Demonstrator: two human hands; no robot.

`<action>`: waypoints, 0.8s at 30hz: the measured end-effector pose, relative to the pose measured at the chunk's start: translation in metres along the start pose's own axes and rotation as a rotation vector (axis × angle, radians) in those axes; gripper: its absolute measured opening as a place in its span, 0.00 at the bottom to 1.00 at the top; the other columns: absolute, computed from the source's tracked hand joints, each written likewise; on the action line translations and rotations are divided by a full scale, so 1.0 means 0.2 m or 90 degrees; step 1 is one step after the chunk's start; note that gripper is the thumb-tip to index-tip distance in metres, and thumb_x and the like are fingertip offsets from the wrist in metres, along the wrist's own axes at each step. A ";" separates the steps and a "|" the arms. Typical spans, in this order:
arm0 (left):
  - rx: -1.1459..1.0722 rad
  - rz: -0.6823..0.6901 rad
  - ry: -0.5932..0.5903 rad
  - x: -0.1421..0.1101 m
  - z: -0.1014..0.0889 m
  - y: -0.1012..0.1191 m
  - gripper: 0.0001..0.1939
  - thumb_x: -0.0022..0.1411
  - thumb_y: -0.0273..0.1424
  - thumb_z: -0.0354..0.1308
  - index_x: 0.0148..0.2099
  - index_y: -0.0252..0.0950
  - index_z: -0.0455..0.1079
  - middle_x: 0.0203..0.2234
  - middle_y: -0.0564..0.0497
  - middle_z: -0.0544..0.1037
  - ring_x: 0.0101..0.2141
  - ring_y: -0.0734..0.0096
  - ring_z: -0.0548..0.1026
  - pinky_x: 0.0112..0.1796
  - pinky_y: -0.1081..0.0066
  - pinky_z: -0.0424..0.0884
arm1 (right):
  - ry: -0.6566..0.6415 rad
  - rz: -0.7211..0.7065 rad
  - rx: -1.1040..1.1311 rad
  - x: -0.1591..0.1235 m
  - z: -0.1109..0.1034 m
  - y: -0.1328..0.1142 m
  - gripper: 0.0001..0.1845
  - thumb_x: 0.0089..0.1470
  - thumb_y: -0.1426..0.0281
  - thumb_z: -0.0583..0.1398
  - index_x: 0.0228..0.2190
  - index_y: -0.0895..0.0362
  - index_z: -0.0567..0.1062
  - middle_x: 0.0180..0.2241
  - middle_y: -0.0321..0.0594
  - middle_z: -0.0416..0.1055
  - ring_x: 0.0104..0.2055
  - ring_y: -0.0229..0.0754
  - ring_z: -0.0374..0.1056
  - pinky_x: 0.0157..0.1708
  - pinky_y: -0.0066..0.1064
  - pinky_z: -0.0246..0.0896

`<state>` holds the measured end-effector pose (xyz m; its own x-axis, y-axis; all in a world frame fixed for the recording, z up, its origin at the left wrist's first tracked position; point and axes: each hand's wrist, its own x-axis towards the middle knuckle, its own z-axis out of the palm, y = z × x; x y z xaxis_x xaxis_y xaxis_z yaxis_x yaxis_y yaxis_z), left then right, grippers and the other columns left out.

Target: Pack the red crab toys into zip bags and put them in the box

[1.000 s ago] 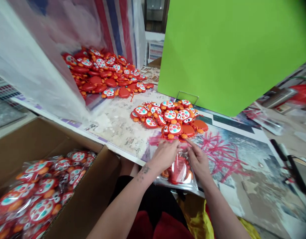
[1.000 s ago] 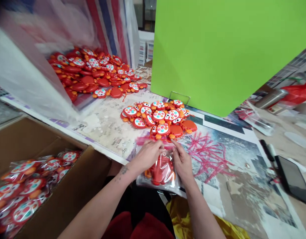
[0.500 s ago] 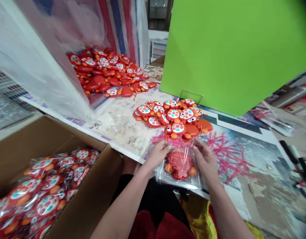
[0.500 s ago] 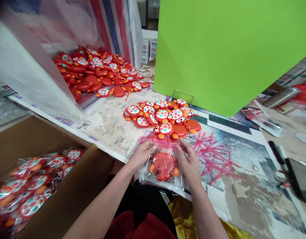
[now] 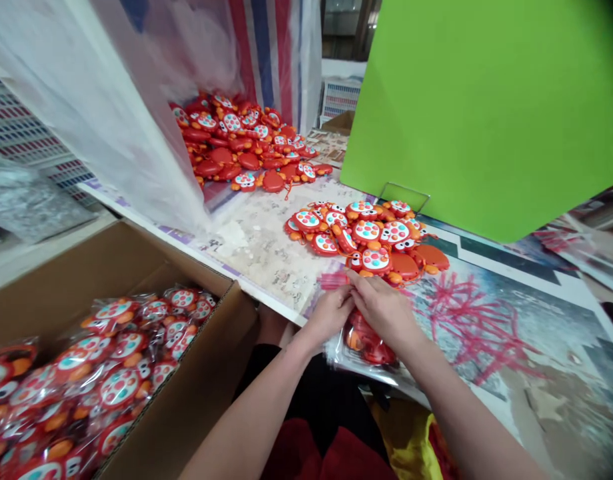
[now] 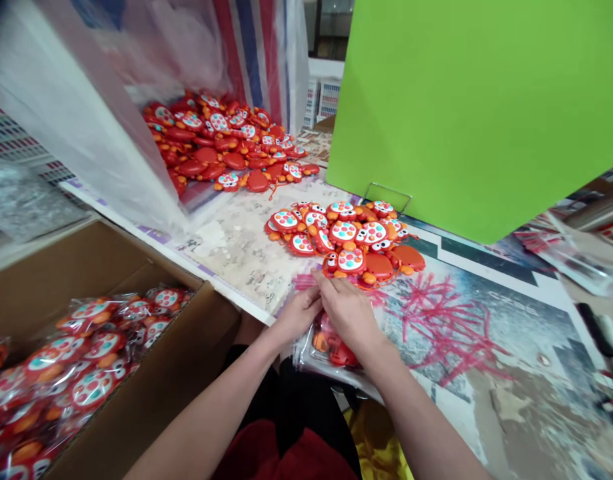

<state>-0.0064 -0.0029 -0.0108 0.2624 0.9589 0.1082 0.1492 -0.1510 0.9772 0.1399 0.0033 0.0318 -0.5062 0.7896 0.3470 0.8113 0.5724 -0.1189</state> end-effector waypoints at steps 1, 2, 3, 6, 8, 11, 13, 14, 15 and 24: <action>0.008 0.003 0.001 0.00 0.00 0.01 0.14 0.67 0.29 0.50 0.50 0.35 0.74 0.43 0.45 0.82 0.43 0.61 0.78 0.49 0.62 0.72 | -0.008 -0.009 -0.018 0.00 0.00 0.00 0.25 0.63 0.73 0.51 0.59 0.55 0.69 0.42 0.49 0.77 0.42 0.50 0.73 0.37 0.37 0.68; 0.011 0.008 0.000 -0.01 0.00 0.02 0.14 0.68 0.30 0.50 0.50 0.35 0.74 0.43 0.45 0.82 0.43 0.61 0.78 0.49 0.62 0.72 | -0.013 -0.014 -0.031 0.00 0.00 0.00 0.25 0.63 0.73 0.50 0.60 0.55 0.68 0.41 0.48 0.77 0.41 0.50 0.73 0.36 0.36 0.67; 0.013 0.013 0.000 -0.01 0.00 0.02 0.14 0.68 0.30 0.50 0.50 0.35 0.75 0.43 0.45 0.82 0.43 0.61 0.78 0.49 0.62 0.72 | -0.015 -0.015 -0.039 0.00 -0.01 0.00 0.25 0.63 0.73 0.50 0.60 0.54 0.68 0.39 0.48 0.77 0.40 0.50 0.73 0.35 0.36 0.66; 0.023 0.018 -0.001 -0.02 0.00 0.03 0.14 0.68 0.30 0.50 0.49 0.35 0.75 0.43 0.45 0.82 0.45 0.60 0.78 0.50 0.63 0.71 | -0.014 -0.002 -0.037 -0.01 -0.02 0.02 0.26 0.62 0.74 0.50 0.60 0.53 0.68 0.37 0.46 0.77 0.39 0.48 0.72 0.35 0.35 0.65; 0.031 0.016 -0.001 -0.02 0.01 0.03 0.14 0.68 0.29 0.51 0.49 0.35 0.75 0.44 0.45 0.82 0.45 0.59 0.78 0.50 0.63 0.71 | -0.003 0.015 -0.020 0.00 -0.02 0.02 0.26 0.61 0.74 0.51 0.59 0.54 0.68 0.38 0.47 0.77 0.40 0.49 0.72 0.37 0.36 0.66; 0.014 0.026 -0.013 -0.03 0.01 0.04 0.15 0.68 0.29 0.50 0.51 0.37 0.75 0.46 0.47 0.81 0.46 0.61 0.78 0.50 0.64 0.71 | 0.028 0.061 0.073 0.04 -0.01 0.02 0.24 0.59 0.73 0.52 0.55 0.55 0.70 0.39 0.47 0.77 0.43 0.51 0.72 0.42 0.39 0.67; -0.015 0.023 -0.022 -0.03 0.01 0.04 0.16 0.69 0.29 0.50 0.54 0.39 0.74 0.48 0.48 0.81 0.48 0.63 0.78 0.51 0.64 0.71 | 0.070 0.123 0.184 0.05 0.01 0.04 0.22 0.56 0.72 0.54 0.52 0.56 0.70 0.36 0.45 0.77 0.40 0.49 0.72 0.41 0.40 0.68; -0.029 0.015 -0.023 -0.04 0.01 0.04 0.17 0.69 0.29 0.50 0.55 0.39 0.73 0.49 0.48 0.80 0.48 0.63 0.78 0.52 0.64 0.71 | 0.105 0.167 0.235 0.04 0.01 0.08 0.21 0.54 0.71 0.55 0.50 0.56 0.70 0.35 0.43 0.77 0.37 0.47 0.72 0.39 0.39 0.68; -0.038 0.005 -0.020 -0.04 0.02 0.03 0.17 0.69 0.29 0.50 0.56 0.39 0.72 0.50 0.48 0.80 0.49 0.63 0.78 0.53 0.63 0.71 | 0.149 0.218 0.277 0.02 0.00 0.12 0.20 0.52 0.70 0.56 0.49 0.56 0.70 0.33 0.42 0.77 0.35 0.46 0.72 0.37 0.39 0.68; -0.094 -0.060 0.007 -0.02 0.02 -0.05 0.17 0.68 0.32 0.53 0.57 0.40 0.72 0.46 0.47 0.82 0.46 0.63 0.79 0.50 0.60 0.73 | 0.369 0.718 0.130 -0.74 -0.23 0.75 0.06 0.43 0.66 0.59 0.28 0.50 0.75 0.27 0.49 0.74 0.26 0.48 0.69 0.30 0.45 0.63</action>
<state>-0.0048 -0.0061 -0.0209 0.2431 0.9699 0.0157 0.0311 -0.0240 0.9992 0.3500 -0.0382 0.0051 0.6700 0.6758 0.3072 0.6202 -0.2822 -0.7319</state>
